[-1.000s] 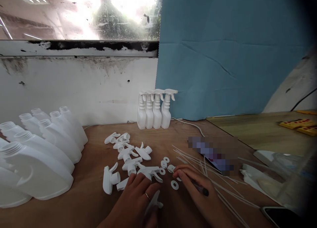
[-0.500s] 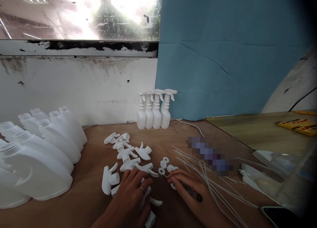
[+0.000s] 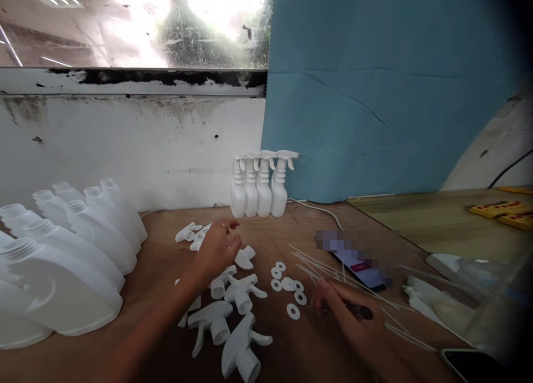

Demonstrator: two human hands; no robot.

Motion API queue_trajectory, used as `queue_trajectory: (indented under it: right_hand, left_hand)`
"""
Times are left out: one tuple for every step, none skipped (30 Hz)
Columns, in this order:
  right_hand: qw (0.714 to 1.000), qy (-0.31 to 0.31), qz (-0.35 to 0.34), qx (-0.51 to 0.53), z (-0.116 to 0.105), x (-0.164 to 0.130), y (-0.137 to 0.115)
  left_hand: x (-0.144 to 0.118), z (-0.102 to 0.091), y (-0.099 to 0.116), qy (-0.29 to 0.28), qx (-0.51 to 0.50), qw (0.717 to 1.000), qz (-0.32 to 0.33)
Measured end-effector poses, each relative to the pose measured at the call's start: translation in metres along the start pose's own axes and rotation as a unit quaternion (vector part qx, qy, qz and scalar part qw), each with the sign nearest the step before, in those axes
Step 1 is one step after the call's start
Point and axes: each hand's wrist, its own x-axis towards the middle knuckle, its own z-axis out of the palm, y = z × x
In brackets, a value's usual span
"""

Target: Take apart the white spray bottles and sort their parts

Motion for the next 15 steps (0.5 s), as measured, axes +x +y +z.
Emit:
queue_trajectory:
  right_hand:
    - [1.000, -0.018, 0.004, 0.006, -0.001, 0.000, 0.000]
    - [0.999, -0.039, 0.006, 0.006, 0.000, 0.000, 0.000]
    - [0.999, -0.055, 0.001, -0.002, 0.001, 0.000, -0.001]
    - [0.998, -0.061, -0.010, -0.017, 0.002, 0.000, -0.002]
    - [0.997, -0.058, -0.026, -0.034, 0.003, 0.001, -0.002]
    - [0.997, -0.049, -0.042, -0.049, 0.004, 0.001, -0.003]
    - [0.996, -0.037, -0.053, -0.057, 0.005, 0.000, -0.004]
    - [0.997, -0.024, -0.055, -0.058, 0.005, 0.000, -0.004]
    - [0.997, -0.012, -0.050, -0.055, 0.004, -0.001, -0.003]
    - [0.998, -0.003, -0.042, -0.051, 0.004, -0.001, -0.002]
    - [0.998, 0.003, -0.038, -0.049, 0.003, -0.002, -0.001]
    - [0.998, 0.006, -0.039, -0.049, 0.002, -0.003, 0.000]
    - [0.998, 0.005, -0.045, -0.051, 0.002, -0.004, 0.000]
    - [0.997, 0.003, -0.051, -0.053, 0.001, -0.005, 0.001]
    - [0.997, 0.001, -0.056, -0.054, 0.001, -0.005, 0.001]
  left_hand:
    - [0.015, 0.004, -0.007, 0.017, -0.010, 0.999, -0.038]
    - [0.030, 0.009, -0.014, 0.031, -0.019, 0.997, -0.072]
    - [0.044, 0.014, -0.021, 0.046, -0.029, 0.993, -0.105]
    - [0.058, 0.020, -0.028, 0.062, -0.037, 0.989, -0.132]
    - [0.070, 0.025, -0.034, 0.080, -0.042, 0.984, -0.155]
    - [0.081, 0.030, -0.040, 0.099, -0.044, 0.979, -0.173]
    - [0.091, 0.034, -0.045, 0.118, -0.044, 0.974, -0.187]
    - [0.100, 0.039, -0.050, 0.133, -0.043, 0.970, -0.197]
    - [0.107, 0.043, -0.053, 0.144, -0.043, 0.967, -0.204]
    - [0.113, 0.047, -0.056, 0.150, -0.043, 0.965, -0.209]
    - [0.118, 0.051, -0.059, 0.149, -0.045, 0.965, -0.212]
    - [0.122, 0.056, -0.060, 0.143, -0.048, 0.965, -0.213]
    - [0.125, 0.060, -0.061, 0.134, -0.053, 0.967, -0.212]
    - [0.127, 0.064, -0.061, 0.123, -0.059, 0.968, -0.209]
    - [0.128, 0.068, -0.061, 0.113, -0.065, 0.970, -0.206]
